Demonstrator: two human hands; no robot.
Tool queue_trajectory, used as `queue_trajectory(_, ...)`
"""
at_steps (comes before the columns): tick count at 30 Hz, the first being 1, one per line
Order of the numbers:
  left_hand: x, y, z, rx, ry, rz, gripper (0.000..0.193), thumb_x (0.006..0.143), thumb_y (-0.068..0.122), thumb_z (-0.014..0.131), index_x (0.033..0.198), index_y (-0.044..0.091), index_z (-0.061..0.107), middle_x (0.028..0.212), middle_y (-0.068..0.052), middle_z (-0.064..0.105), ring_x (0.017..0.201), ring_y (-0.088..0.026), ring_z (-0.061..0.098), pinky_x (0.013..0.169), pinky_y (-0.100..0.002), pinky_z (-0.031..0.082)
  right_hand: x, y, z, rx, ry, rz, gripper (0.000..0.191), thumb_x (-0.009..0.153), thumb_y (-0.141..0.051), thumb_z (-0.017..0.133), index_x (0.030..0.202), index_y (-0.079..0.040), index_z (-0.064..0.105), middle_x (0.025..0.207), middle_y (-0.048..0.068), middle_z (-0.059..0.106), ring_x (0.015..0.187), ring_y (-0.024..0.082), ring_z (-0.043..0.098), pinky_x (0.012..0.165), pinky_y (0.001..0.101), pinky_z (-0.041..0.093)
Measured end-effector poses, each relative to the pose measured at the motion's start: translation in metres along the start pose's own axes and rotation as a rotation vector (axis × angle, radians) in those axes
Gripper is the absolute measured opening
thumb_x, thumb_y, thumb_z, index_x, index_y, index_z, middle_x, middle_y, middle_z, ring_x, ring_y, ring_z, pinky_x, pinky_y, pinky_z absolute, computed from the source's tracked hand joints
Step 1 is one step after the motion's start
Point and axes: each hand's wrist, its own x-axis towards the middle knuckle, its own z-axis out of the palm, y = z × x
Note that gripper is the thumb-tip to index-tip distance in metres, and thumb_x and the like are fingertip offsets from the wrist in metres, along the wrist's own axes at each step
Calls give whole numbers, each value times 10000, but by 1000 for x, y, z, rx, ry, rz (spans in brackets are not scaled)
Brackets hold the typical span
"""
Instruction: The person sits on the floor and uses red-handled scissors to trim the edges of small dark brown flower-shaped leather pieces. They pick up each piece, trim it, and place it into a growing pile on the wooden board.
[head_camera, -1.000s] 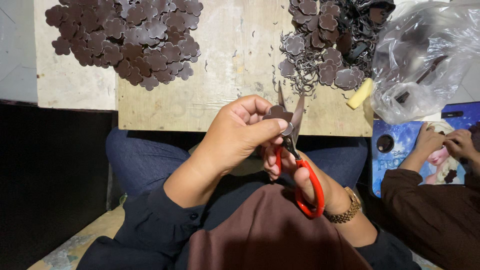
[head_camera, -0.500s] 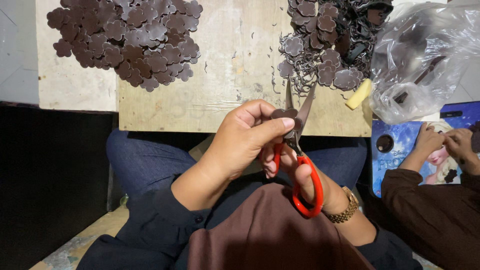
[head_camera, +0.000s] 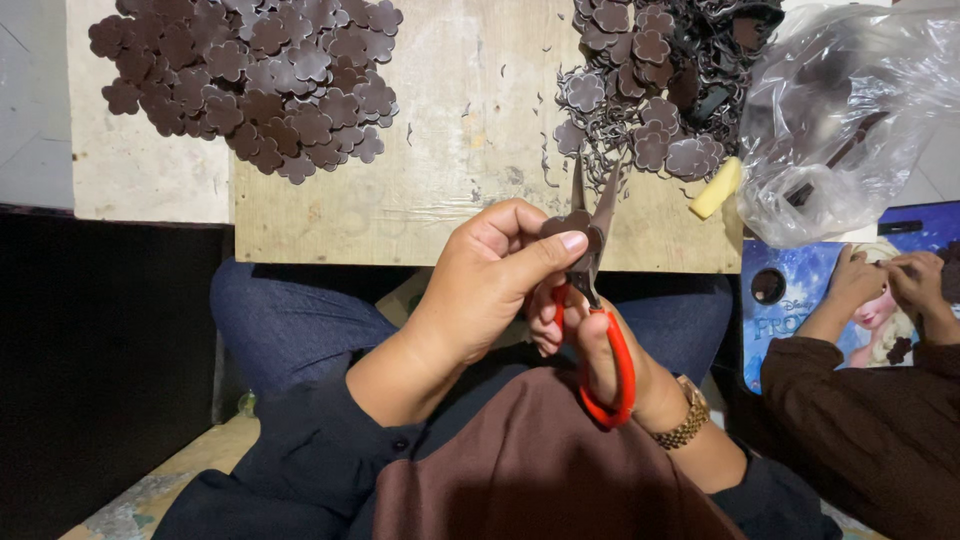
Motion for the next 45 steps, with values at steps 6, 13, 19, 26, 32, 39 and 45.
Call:
queue_trajectory(6,4,-10,1,22,45,76,178,976,125,711,892,34,583,683,-52,652,489,-71,557,432,-223,456,2,17,4,106,128,-50,631,988,-678,563,1075,-62,456,894,8,392,803,128,375,733,278,366)
queue_trajectory(13,6,-15,0,20,55,86,163,973,114,703,892,34,586,690,-52,653,496,-69,564,440,-226,463,-2,13,4,103,135,-33,586,997,-644,566,1060,-74,446,852,-1,377,750,111,330,677,259,330)
queue_trajectory(19,6,-12,-2,-17,17,99,148,989,84,694,918,17,581,728,-69,662,538,-101,600,495,-249,496,-1,8,2,97,104,-29,597,985,-654,577,1069,-75,458,847,-5,379,736,105,319,654,251,314)
queue_trajectory(26,3,-5,-5,-32,-4,94,108,979,35,671,950,-6,576,773,-90,678,550,-136,627,500,-274,516,-3,0,0,96,73,35,618,959,-677,599,1056,-83,460,830,-23,379,709,91,310,622,236,291)
queue_trajectory(32,5,-5,-8,2,62,129,85,949,12,697,960,13,612,820,-50,691,685,-76,630,640,-220,515,-3,-5,1,75,67,65,611,953,-679,597,1023,-90,446,812,-26,371,687,88,306,597,236,284)
queue_trajectory(39,7,-7,-13,66,116,125,105,911,54,738,947,50,639,778,24,629,646,-18,503,579,-181,401,-3,-9,3,74,58,76,590,961,-657,601,997,-91,438,800,-28,358,671,86,298,586,239,287)
queue_trajectory(45,7,-6,-15,77,114,136,94,916,61,732,933,54,639,788,22,635,643,-21,491,573,-184,393,-4,-11,2,26,46,75,579,979,-650,579,978,-88,440,774,-35,352,652,80,292,566,232,281)
